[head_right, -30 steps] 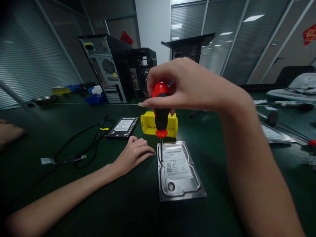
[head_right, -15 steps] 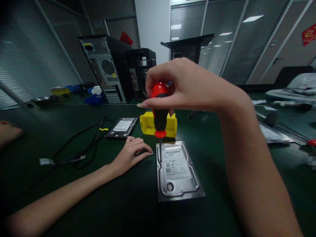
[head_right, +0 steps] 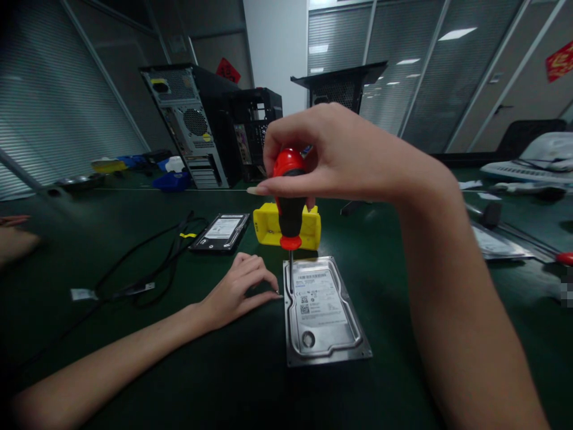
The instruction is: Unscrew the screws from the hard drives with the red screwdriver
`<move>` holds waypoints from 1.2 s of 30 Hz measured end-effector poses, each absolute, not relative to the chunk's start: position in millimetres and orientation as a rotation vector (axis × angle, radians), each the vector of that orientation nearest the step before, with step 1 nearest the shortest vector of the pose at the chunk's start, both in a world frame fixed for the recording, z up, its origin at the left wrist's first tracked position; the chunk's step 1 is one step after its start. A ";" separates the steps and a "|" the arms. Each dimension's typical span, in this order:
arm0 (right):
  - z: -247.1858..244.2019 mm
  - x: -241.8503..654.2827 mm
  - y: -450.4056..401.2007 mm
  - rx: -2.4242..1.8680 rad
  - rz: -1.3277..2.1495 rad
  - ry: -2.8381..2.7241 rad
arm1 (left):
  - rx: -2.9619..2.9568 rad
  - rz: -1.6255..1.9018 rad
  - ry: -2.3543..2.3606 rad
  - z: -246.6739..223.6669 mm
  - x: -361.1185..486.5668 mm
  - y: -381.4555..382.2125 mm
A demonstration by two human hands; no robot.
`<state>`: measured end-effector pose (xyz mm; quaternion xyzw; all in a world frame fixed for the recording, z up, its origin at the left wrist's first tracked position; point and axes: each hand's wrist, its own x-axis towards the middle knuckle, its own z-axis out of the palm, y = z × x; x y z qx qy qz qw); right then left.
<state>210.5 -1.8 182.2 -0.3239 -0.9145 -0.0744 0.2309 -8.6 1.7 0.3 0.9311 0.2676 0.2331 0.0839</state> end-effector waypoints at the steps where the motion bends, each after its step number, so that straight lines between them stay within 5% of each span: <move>1: 182.4 211.0 -2.8 -0.882 -0.202 -2.504 | 2.779 0.701 0.792 -0.1 -8.3 1.5; 17: 181.7 206.7 -12.8 -0.667 -0.275 -2.387 | 2.604 1.024 0.815 -4.3 0.6 -3.7; 36: 183.2 199.5 -16.2 -0.613 -0.423 -2.461 | 2.600 1.001 0.928 -3.6 1.8 -5.2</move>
